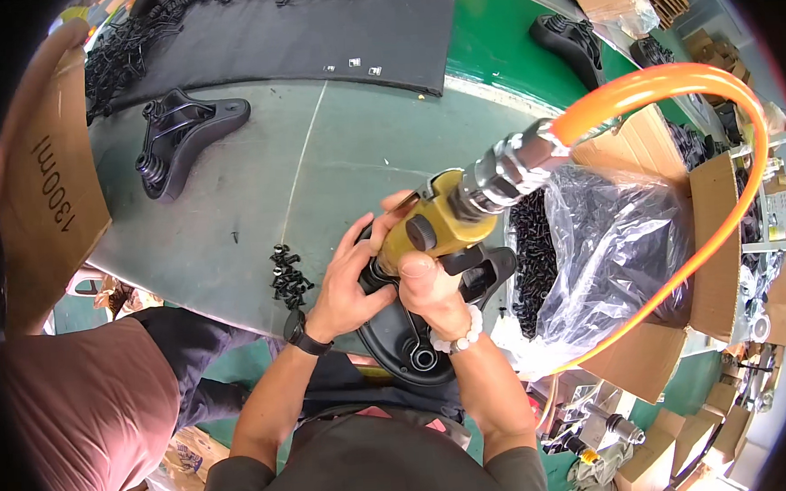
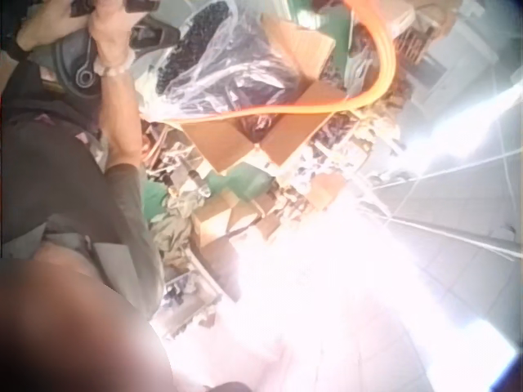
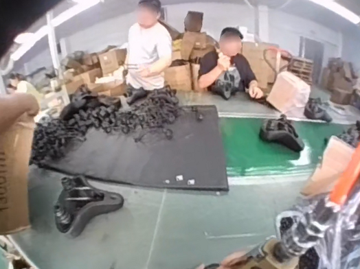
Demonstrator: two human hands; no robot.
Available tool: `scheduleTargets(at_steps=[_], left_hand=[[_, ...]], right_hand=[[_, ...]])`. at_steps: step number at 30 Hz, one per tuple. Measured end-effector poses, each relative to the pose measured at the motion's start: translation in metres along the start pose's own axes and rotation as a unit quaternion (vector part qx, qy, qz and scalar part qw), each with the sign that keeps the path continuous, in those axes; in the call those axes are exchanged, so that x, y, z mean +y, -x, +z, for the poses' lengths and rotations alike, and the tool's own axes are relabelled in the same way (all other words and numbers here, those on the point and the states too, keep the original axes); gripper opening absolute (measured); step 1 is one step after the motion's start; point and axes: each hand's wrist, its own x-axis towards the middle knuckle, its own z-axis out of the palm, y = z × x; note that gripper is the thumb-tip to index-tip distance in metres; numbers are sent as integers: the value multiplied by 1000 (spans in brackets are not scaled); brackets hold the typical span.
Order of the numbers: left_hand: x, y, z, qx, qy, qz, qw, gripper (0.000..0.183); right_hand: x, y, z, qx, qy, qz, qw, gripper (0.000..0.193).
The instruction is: Assemble bicycle seats using a pneumatic screwdriver at a factory workbench.
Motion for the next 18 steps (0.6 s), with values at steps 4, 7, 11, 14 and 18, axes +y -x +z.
scheduleTargets(at_steps=[4, 7, 11, 14, 18], left_hand=[[-3, -2, 1, -4, 24, -4, 1000, 51], [-5, -2, -1, -10, 22, 3, 1000, 51], [-3, -2, -9, -5, 38, 33, 999, 52], [-12, 9, -6, 12, 31, 30, 999, 58], [1, 5, 1, -30, 63, 2, 998, 61]], right_hand=[[10, 1, -1, 34, -23, 16, 999, 95], [14, -1, 1, 89, -49, 16, 995, 99], [18, 2, 3, -20, -18, 17, 1000, 99], [27, 9, 6, -6, 51, 17, 999, 87], [28, 0, -4, 136, -69, -44, 987, 83]])
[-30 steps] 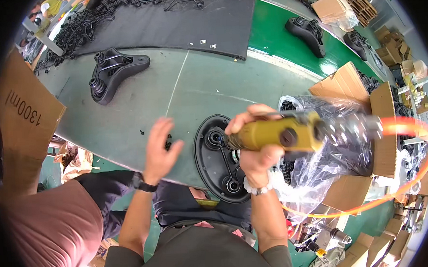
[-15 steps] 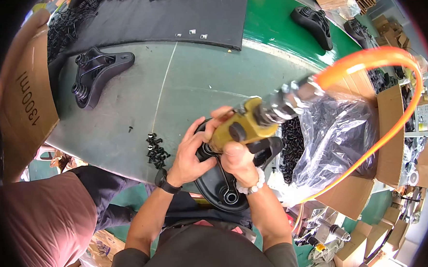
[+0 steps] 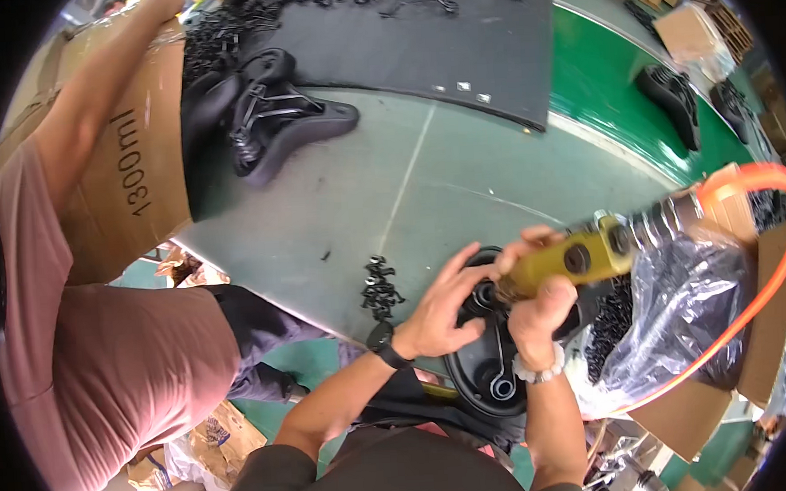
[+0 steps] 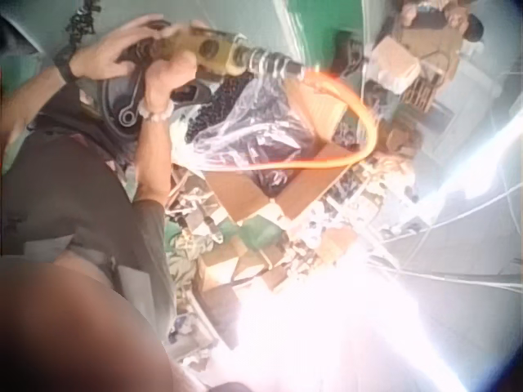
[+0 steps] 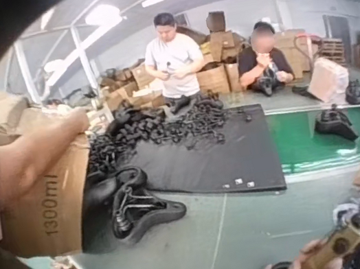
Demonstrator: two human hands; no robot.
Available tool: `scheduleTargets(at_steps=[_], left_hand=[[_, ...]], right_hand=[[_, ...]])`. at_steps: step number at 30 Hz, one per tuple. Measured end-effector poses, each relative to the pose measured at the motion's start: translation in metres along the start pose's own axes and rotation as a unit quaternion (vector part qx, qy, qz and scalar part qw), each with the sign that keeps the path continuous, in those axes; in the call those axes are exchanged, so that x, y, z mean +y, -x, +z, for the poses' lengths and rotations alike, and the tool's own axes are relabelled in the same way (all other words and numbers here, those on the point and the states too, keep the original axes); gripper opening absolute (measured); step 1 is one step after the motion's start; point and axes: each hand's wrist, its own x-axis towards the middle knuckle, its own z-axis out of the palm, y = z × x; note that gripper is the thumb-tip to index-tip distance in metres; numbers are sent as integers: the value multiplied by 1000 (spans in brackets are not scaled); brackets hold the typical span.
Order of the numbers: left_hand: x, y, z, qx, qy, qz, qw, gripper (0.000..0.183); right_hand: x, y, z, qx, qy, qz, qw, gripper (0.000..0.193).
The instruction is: Assemble bicycle seats using a pneumatic screwdriver at a factory workbench.
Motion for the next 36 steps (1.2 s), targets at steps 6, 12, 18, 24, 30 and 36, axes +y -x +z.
scheduleTargets(at_steps=[6, 12, 18, 24, 30, 36], left_hand=[[13, -5, -22, 19, 110, 16, 994, 71], [130, -73, -33, 164, -94, 97, 977, 87], [130, -67, -28, 153, -191, 124, 962, 61], [130, -65, -54, 11, -6, 115, 993, 70], [141, -90, -49, -27, -24, 12, 999, 70], [10, -19, -59, 10, -14, -11, 1000, 70]], right_hand=[[-7, -7, 6, -213, 9, 47, 976, 75], [-25, 7, 26, -65, -87, 98, 989, 50], [-14, 11, 17, -113, 22, -56, 992, 38], [-26, 6, 25, -122, 26, -2, 992, 22], [-8, -11, 5, -167, 3, -21, 986, 44], [-6, 4, 13, -158, -37, -14, 987, 82]])
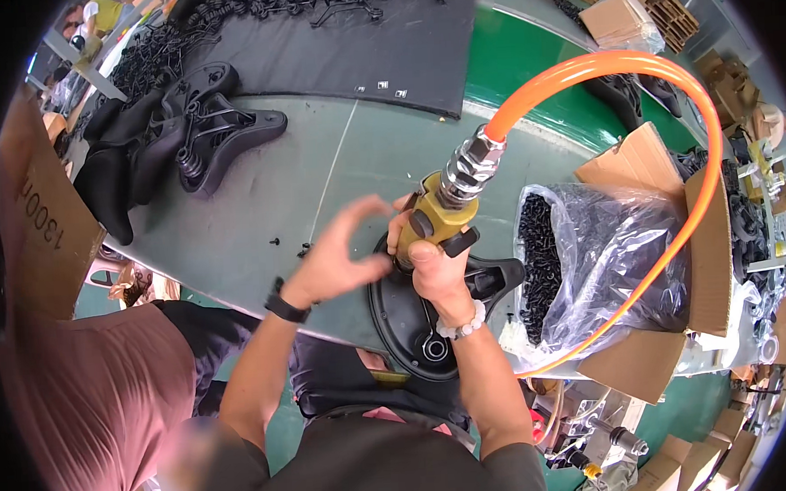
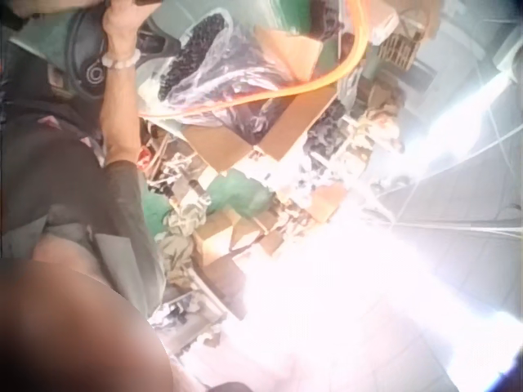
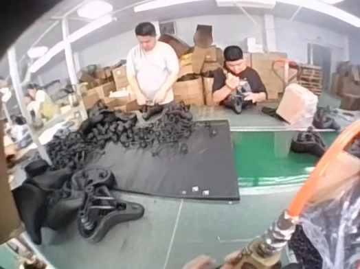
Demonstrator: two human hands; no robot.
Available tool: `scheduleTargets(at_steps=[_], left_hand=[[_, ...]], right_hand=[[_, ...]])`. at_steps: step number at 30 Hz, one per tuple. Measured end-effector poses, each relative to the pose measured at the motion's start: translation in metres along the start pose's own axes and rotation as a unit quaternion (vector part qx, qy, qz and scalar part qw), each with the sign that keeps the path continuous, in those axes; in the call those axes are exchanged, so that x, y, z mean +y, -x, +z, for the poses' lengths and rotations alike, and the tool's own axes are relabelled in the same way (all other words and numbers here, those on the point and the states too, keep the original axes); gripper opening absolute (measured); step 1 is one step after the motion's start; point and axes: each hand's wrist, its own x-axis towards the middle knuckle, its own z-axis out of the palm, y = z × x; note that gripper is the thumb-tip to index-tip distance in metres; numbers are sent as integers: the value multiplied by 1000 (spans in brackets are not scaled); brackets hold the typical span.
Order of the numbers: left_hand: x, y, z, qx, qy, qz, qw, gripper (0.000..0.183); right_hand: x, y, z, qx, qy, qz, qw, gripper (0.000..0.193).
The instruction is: Assemble bicycle seats using a pneumatic screwdriver at a factory workbench.
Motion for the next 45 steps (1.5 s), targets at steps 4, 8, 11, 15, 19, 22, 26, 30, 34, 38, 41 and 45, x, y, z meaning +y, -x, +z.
scheduleTargets(at_steps=[4, 8, 11, 15, 19, 22, 26, 30, 34, 38, 41, 45], left_hand=[[-8, 28, 40, -55, -54, -21, 997, 67], [-10, 29, 44, -17, -51, -38, 998, 61], [-9, 22, 41, -17, -59, -37, 997, 57], [-13, 21, 43, -2, -83, -49, 995, 55], [-18, 22, 44, -1, -88, -44, 995, 54], [-18, 25, 41, -15, -81, -60, 995, 54], [-16, 24, 41, -3, -65, -54, 996, 56], [-9, 16, 43, -18, -65, -68, 995, 58], [-11, 12, 51, -10, -50, -2, 999, 57], [-19, -13, 45, 23, -82, 36, 996, 50], [-29, -72, 54, 141, -96, -9, 985, 49], [-41, -202, 96, 230, 143, -49, 961, 48]], right_hand=[[2, 1, -6, -42, 39, -9, 998, 75], [-4, -3, -2, -25, 40, -12, 999, 74], [-3, -2, -4, -17, 50, -5, 999, 77], [0, -4, -1, 13, 42, -1, 999, 80], [-3, -5, -1, -11, 72, 24, 997, 81], [7, 2, -1, 37, 31, -7, 999, 83], [-3, -5, 2, 1, 44, 33, 998, 81], [-5, -8, -4, -27, 54, 41, 997, 78], [-15, -1, -2, 38, 58, 36, 997, 81], [-94, 7, -3, 27, 11, -98, 995, 83], [-121, 27, -10, 105, 9, -199, 974, 87], [-119, 47, -17, 140, 2, -158, 977, 82]])
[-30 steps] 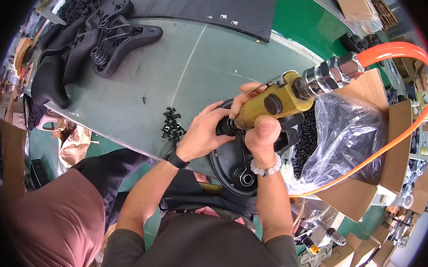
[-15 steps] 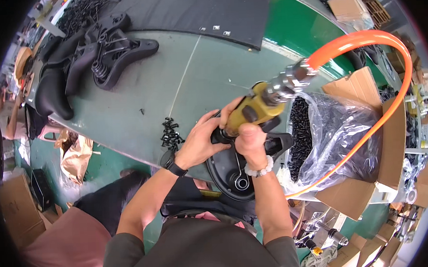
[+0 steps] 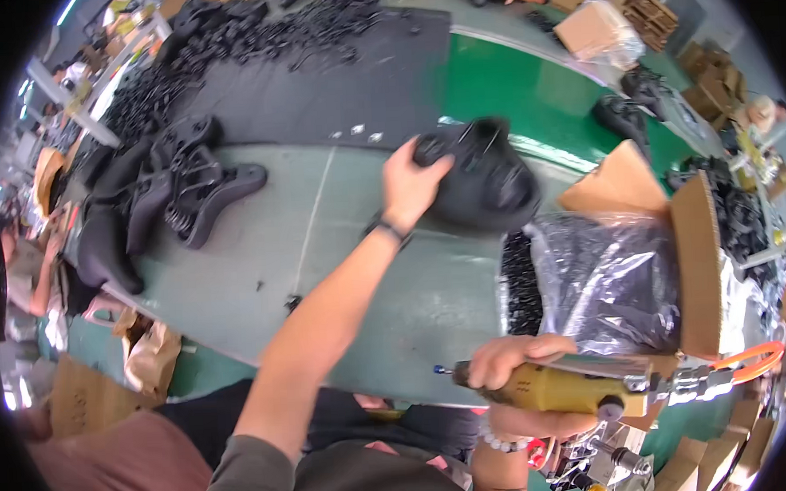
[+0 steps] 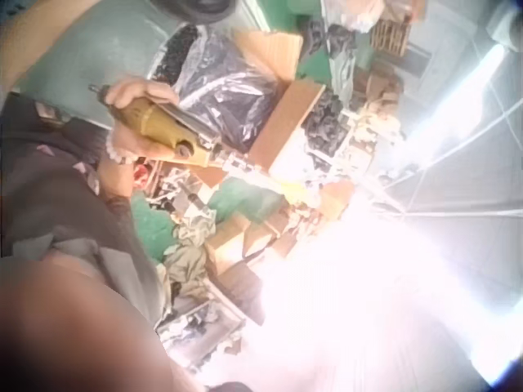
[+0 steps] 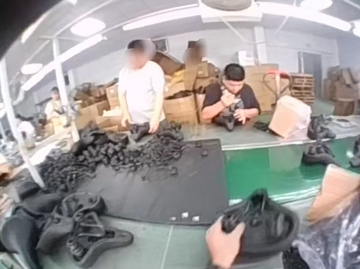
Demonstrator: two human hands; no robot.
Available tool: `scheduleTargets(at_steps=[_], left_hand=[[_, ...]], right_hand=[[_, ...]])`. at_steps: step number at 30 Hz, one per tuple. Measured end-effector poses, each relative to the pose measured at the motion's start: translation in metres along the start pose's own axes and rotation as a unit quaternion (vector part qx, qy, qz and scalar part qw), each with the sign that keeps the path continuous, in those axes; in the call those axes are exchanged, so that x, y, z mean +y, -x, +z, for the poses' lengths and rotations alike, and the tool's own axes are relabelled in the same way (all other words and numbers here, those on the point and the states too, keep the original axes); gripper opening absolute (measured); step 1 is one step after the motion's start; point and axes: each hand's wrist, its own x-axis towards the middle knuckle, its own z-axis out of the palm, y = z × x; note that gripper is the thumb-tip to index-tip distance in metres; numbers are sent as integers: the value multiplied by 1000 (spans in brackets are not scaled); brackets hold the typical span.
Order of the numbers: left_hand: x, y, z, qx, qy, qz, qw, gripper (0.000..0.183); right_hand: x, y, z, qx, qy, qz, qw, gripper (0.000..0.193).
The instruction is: Assemble bicycle seats using a pneumatic screwdriver at a factory workbench.
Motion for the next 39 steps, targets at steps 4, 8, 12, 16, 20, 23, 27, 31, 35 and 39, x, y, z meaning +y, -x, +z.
scheduleTargets(at_steps=[4, 8, 12, 16, 20, 23, 27, 31, 35, 39], left_hand=[[3, -1, 23, -63, -105, 65, 990, 41], [43, 81, -91, -91, -279, 56, 954, 30], [17, 148, -241, 109, -611, 76, 780, 33], [13, 166, -279, -2, -583, 80, 808, 16], [19, 166, -276, 27, -515, 68, 854, 12], [35, 193, -231, -4, -157, -145, 977, 13], [85, 248, -151, -158, 135, -300, 931, 21], [86, 274, -134, -170, 242, -272, 916, 23], [69, 288, -132, -187, 308, -279, 890, 21], [72, 290, -136, -186, 327, -282, 882, 21]], right_hand=[[6, 5, -26, 54, 2, 42, 998, 88], [11, 20, -42, 27, -18, 33, 999, 88], [7, 36, -45, 14, -16, 70, 997, 92], [8, 49, -25, 21, -118, 123, 985, 86], [-2, 58, -12, -29, -46, 132, 990, 86], [-3, 63, 1, -20, -8, 84, 996, 87], [6, 62, 7, -22, -24, -17, 999, 89], [17, 67, 15, -23, -56, -46, 997, 86], [8, 66, 23, 39, -63, -23, 997, 84], [10, 70, 33, 108, -27, 13, 994, 85]])
